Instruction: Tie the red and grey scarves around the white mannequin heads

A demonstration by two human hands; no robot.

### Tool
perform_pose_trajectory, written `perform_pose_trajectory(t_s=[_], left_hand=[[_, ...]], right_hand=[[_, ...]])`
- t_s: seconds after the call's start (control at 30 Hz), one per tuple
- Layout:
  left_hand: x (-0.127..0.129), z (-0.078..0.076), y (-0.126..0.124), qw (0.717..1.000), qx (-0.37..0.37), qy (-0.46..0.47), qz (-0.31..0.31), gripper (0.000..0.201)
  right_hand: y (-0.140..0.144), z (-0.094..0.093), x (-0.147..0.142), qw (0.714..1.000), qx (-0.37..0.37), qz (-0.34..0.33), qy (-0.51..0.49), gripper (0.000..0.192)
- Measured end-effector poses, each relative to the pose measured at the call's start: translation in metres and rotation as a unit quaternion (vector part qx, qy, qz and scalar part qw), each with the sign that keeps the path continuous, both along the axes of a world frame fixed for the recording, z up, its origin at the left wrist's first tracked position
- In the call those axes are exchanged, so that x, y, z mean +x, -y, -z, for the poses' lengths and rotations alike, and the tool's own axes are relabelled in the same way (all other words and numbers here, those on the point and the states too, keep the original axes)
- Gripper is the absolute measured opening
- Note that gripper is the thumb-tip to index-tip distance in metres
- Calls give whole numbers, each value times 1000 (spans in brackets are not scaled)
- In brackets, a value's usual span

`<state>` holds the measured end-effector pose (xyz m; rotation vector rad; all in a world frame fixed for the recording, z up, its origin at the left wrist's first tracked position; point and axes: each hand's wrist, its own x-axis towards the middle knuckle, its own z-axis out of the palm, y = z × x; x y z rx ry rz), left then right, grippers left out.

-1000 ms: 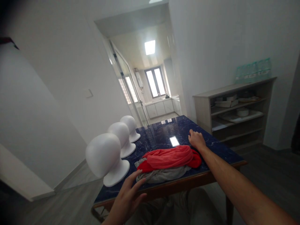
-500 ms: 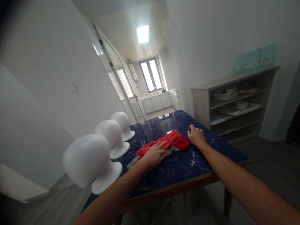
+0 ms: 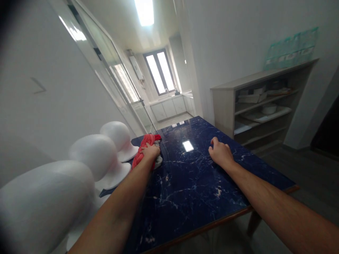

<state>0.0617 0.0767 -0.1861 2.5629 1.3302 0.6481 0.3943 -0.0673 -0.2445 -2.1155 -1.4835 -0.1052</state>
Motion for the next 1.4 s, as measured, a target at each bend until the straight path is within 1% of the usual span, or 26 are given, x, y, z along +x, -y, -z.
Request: perform_pose_trajectory(t_s=[0.07,0.13,0.23,0.33,0.43,0.53,0.63,0.7,0.77,0.83,0.93,1.07,1.2,1.4], left_hand=[[1,-1,-4,1000,2,0,-3,36],[2,-1,-3,1000,5,1,-8,39],[7,3,15,1000,10,-2,-15,42],[14,17,52,1000,15,-6,-18,43],[14,39,100,1000,7,-27,-13,48],[-2,57,140,996,-38,-75,29,63],[-21,63,161,993,-45,-84,69,68],[-29,62,166,994,-38,-81,67,68],[-31,59,169,995,-35,-79,58,67],[-29,55,171,996,-36,-72,50,67],[-28,53,171,997,-46,-51,44,66],[-29,56,165,998,-50,-22,37,62],[-29,59,163,998,-48,-11,27,59],[-29,55,168,998,-47,-13,28,59]], right_hand=[[0,0,0,1000,0,-1,5,19],[0,0,1,1000,-4,-2,8,19],[0,-1,1,1000,-13,2,11,19],[1,-4,-1,1000,-18,-1,25,17],[3,-7,-5,999,-19,-8,50,15],[8,-10,-10,995,-22,-24,91,15],[16,-11,-18,987,-22,-38,154,20],[23,-13,-24,981,-12,-38,192,25],[33,-14,-30,977,-8,-34,209,32],[41,-14,-36,978,-20,-26,204,39],[46,-10,-40,985,-56,-7,162,50],[37,-2,-35,990,-107,18,92,61],[27,5,-30,989,-116,24,92,63],[24,8,-30,989,-113,31,93,61]])
